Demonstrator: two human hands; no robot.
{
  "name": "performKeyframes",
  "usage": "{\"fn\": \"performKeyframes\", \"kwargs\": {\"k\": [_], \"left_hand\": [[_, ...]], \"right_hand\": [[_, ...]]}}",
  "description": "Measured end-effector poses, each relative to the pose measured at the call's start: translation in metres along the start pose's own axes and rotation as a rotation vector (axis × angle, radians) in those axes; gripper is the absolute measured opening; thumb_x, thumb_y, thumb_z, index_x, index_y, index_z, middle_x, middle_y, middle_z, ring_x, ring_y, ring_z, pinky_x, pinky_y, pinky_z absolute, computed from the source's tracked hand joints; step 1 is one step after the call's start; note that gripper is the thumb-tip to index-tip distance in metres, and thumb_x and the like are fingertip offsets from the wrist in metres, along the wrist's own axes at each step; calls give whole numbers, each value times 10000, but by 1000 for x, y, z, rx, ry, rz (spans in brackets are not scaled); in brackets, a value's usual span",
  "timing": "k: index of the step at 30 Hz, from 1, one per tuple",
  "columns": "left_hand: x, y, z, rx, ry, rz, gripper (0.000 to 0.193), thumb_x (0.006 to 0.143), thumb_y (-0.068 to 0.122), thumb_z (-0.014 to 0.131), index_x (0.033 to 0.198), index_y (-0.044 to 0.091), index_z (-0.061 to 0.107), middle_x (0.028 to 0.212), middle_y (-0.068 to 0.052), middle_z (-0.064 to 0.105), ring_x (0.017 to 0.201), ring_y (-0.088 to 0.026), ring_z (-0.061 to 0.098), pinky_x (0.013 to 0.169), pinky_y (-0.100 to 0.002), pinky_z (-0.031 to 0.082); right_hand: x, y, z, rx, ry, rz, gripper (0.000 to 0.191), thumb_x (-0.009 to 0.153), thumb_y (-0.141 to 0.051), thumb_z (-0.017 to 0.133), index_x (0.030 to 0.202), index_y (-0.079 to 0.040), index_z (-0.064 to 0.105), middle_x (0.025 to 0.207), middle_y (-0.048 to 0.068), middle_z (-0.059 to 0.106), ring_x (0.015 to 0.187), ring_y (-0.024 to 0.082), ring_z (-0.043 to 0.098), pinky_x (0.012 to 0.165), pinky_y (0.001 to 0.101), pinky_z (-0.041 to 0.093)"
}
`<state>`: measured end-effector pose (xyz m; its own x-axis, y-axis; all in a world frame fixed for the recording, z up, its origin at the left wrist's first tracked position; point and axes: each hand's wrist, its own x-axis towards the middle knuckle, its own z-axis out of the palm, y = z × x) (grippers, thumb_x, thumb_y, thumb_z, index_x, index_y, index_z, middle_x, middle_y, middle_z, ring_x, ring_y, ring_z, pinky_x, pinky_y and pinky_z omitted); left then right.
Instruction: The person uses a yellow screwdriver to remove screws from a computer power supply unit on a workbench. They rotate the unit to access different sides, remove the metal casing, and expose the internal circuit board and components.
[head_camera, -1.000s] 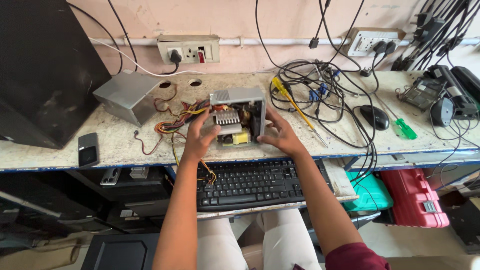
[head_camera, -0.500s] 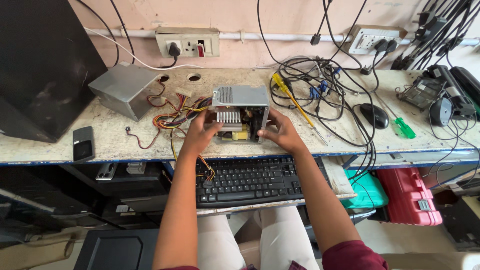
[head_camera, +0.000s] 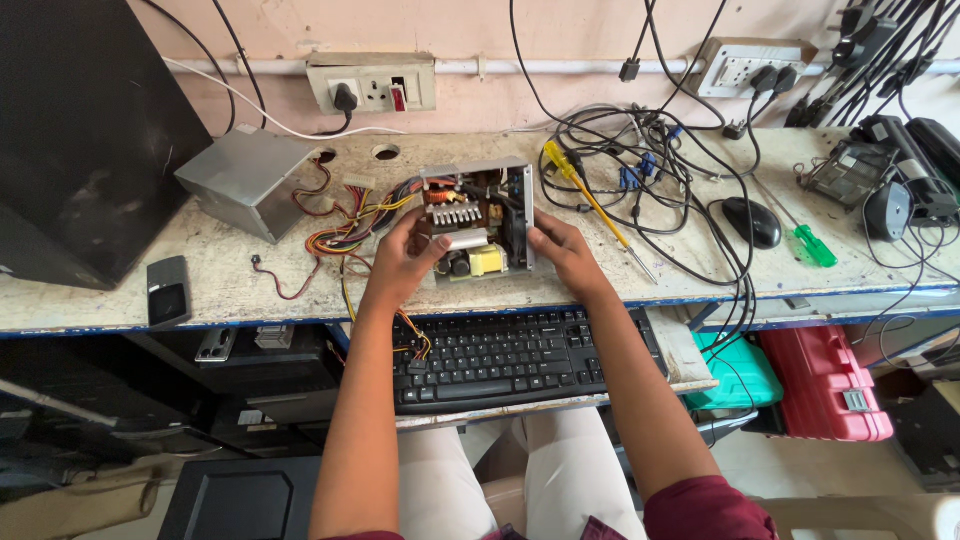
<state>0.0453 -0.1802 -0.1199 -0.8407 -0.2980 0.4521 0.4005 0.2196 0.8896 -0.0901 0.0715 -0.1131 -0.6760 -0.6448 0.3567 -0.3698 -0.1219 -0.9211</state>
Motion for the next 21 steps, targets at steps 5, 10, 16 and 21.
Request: {"fn": "performKeyframes", "kwargs": {"k": [5, 10, 16, 21], "left_hand": [[2, -6, -1, 42, 0, 7, 786, 854, 463, 795, 1411, -41, 564, 949, -24, 664, 765, -62, 557, 669, -230, 485], [6, -15, 0, 94, 66, -48, 764, 888, 493, 752, 1409, -33, 565, 988, -18, 689, 812, -71, 575, 712, -232, 489], [11, -24, -2, 36, 57, -34, 750, 904, 497, 736, 1404, -36, 567, 1011, -30, 684, 882, -88, 600, 779, -246, 504], [11, -30, -3, 38, 55, -47, 732, 912, 487, 735, 1400, -33, 571, 1030, -29, 699, 897, -78, 611, 798, -234, 509]], "right_hand": [[1, 1, -2, -7, -16, -13, 629, 974, -321, 644, 1481, 20, 498, 1330, 125, 671, 1251, 209, 605, 1094, 341, 440], [4, 7, 0, 31, 37, 12, 612, 1010, -363, 624, 1447, 58, 545, 1307, 133, 689, 1235, 188, 610, 1099, 330, 439], [7, 12, -3, 24, 61, 36, 607, 1004, -374, 633, 1420, 64, 570, 1270, 130, 703, 1191, 177, 626, 1066, 322, 461], [6, 16, -4, 17, 73, 35, 601, 999, -373, 637, 1419, 52, 572, 1220, 96, 710, 1135, 151, 622, 1033, 303, 466]]}}
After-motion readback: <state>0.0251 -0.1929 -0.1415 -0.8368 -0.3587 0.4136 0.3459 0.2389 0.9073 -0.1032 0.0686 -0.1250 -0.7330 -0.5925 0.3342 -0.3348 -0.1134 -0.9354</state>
